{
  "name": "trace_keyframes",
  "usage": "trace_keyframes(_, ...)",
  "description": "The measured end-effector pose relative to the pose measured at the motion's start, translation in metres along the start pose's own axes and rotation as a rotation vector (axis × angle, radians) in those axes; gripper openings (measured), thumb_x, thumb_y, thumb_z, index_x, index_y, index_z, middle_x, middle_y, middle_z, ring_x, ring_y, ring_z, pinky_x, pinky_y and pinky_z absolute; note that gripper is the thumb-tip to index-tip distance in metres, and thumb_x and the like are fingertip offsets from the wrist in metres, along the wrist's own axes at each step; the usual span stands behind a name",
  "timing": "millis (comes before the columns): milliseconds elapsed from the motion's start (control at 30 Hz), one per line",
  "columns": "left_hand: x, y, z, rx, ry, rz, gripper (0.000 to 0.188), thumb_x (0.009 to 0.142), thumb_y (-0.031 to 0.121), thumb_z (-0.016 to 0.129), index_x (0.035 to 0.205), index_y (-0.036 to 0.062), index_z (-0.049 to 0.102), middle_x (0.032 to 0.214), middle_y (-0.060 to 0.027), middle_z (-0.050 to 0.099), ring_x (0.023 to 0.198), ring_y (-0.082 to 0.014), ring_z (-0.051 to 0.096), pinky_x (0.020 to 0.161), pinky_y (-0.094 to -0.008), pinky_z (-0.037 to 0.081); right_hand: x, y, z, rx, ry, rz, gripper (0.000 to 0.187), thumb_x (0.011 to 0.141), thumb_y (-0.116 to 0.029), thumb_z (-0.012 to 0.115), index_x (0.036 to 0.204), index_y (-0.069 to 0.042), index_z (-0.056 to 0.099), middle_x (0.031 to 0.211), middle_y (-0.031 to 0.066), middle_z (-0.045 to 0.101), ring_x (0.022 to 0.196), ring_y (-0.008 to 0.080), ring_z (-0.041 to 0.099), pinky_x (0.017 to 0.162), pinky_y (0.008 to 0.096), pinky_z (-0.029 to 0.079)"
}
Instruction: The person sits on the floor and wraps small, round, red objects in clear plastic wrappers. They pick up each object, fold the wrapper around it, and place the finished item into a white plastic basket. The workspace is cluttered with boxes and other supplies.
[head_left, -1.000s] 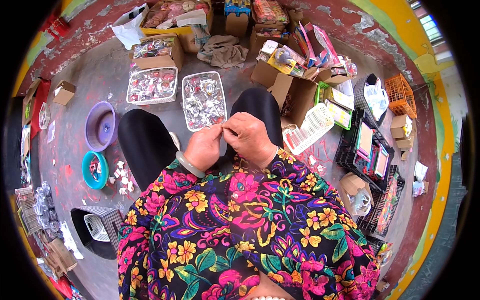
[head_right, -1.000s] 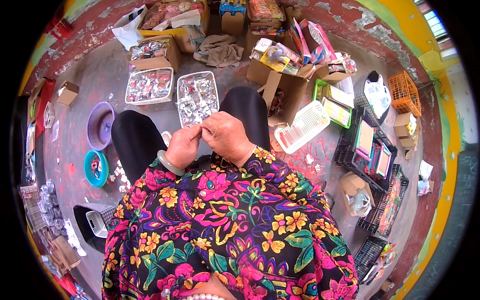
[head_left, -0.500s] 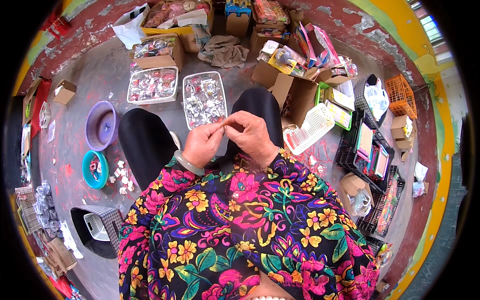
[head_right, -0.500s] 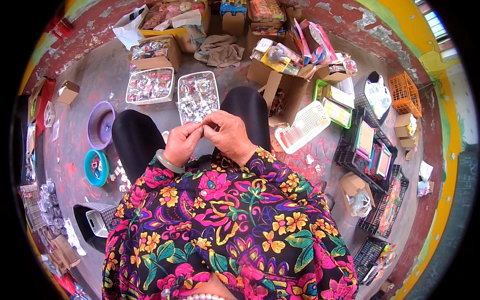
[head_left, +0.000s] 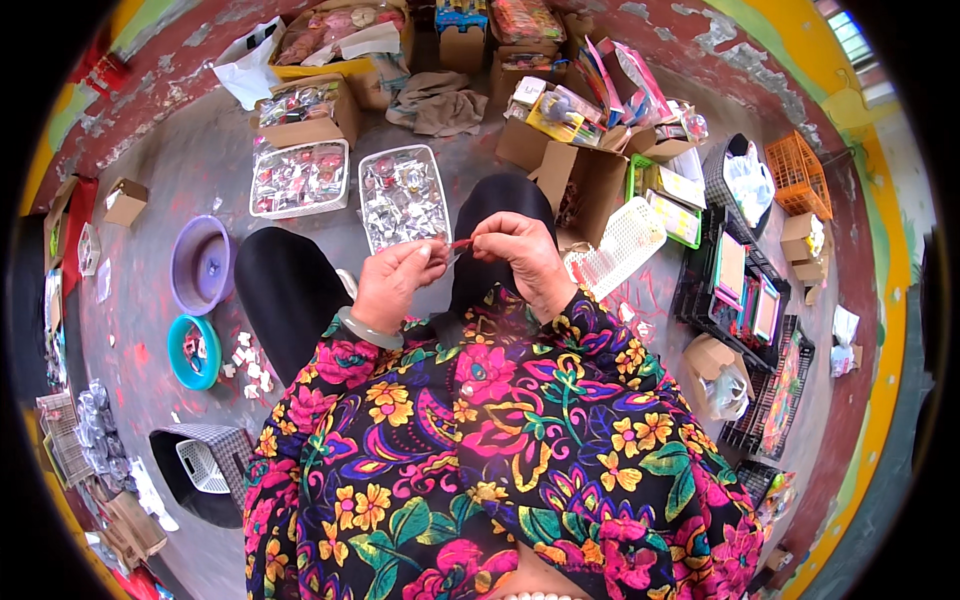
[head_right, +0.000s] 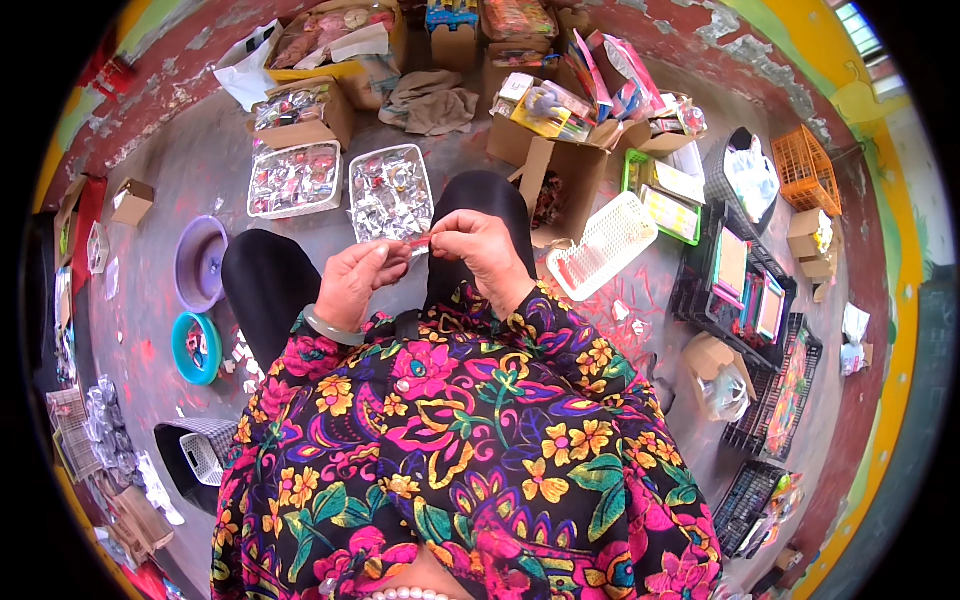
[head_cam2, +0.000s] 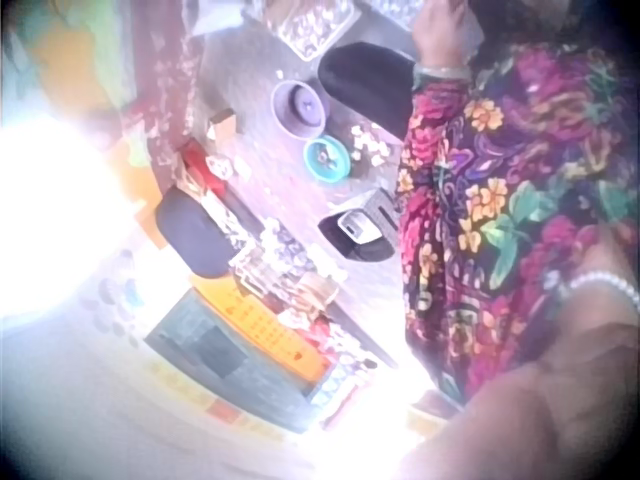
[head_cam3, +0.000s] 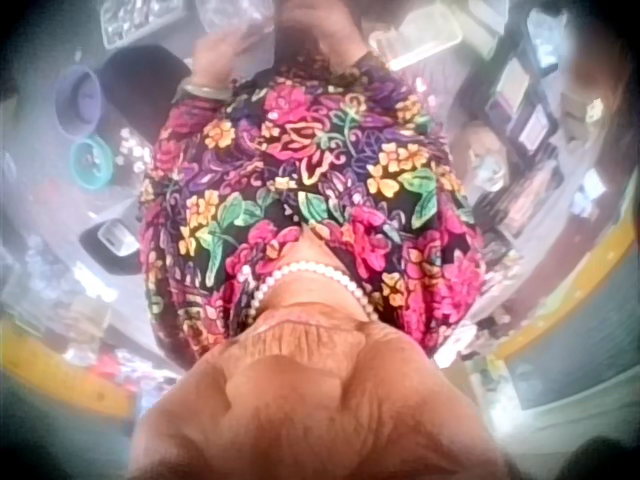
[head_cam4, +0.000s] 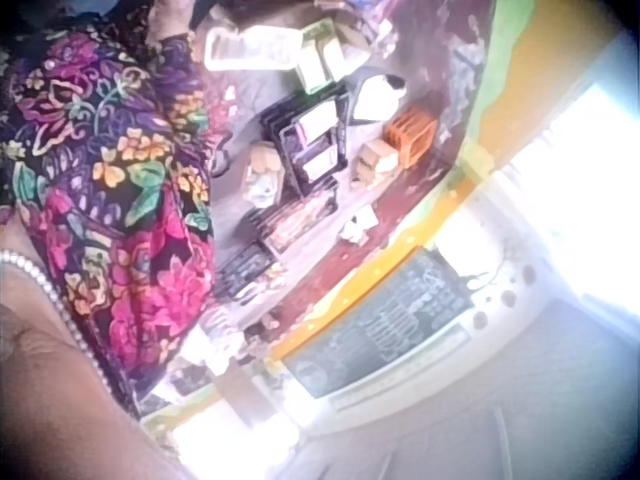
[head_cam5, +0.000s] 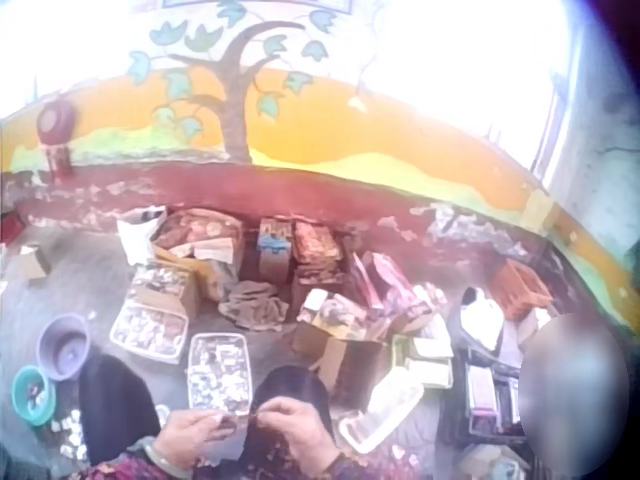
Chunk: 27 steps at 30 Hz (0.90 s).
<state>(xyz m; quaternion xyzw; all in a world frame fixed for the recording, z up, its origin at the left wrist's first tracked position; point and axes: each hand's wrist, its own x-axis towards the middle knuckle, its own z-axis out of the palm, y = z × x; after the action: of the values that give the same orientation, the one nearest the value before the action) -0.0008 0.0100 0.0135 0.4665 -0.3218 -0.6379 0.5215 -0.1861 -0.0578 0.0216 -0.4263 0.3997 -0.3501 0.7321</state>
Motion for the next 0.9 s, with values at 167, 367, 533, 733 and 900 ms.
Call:
trace_keyframes(167,0.001,0.008,0.003,-0.197,-0.017,-0.113,0.026,0.092,0.012,0.043,0.105,-0.0089,0.053,0.100,-0.0169,0.060,0.093,-0.0224,0.060,0.083,-0.0295,0.050,-0.010,0.001,-0.029,0.120,0.062,0.031,0.007,0.076,-0.006,0.062,0.081,-0.001,0.061,0.074,0.0040,0.061,0.066,0.0096,0.057,0.063,0.0201,0.045)
trace_keyframes(367,0.001,0.006,0.000,-0.227,0.003,-0.075,0.025,0.091,0.011,0.047,0.104,-0.0092,0.053,0.100,-0.0177,0.059,0.096,-0.0264,0.059,0.083,-0.0311,0.050,-0.040,-0.004,-0.083,0.187,0.204,-0.103,0.007,0.076,0.000,0.061,0.082,0.000,0.060,0.073,0.0054,0.061,0.064,0.0110,0.058,0.061,0.0205,0.047)
trace_keyframes(533,-0.001,0.006,-0.002,-0.254,-0.014,-0.038,0.024,0.091,0.011,0.046,0.103,-0.0086,0.054,0.099,-0.0177,0.060,0.091,-0.0235,0.060,0.080,-0.0292,0.051,-0.089,-0.006,-0.156,-0.007,0.516,-0.165,0.007,0.076,-0.004,0.060,0.082,0.000,0.062,0.071,0.0036,0.061,0.063,0.0092,0.056,0.060,0.0207,0.044)
trace_keyframes(733,0.002,0.003,-0.001,-0.208,-0.024,-0.038,0.024,0.091,0.011,0.046,0.102,-0.0081,0.055,0.098,-0.0185,0.060,0.092,-0.0243,0.061,0.080,-0.0288,0.051,-0.144,0.044,-0.250,-0.378,0.837,-0.134,0.009,0.075,-0.005,0.058,0.080,0.001,0.063,0.069,0.0006,0.059,0.061,0.0060,0.051,0.056,0.0204,0.041)
trace_keyframes(900,0.001,0.002,0.000,-0.188,-0.028,-0.051,0.024,0.091,0.011,0.047,0.102,-0.0079,0.056,0.097,-0.0184,0.061,0.092,-0.0245,0.061,0.080,-0.0287,0.051,-0.159,0.099,-0.292,-0.670,0.912,0.169,0.016,0.074,-0.018,0.062,0.077,-0.003,0.067,0.067,0.0012,0.063,0.060,0.0063,0.054,0.058,0.0233,0.043)
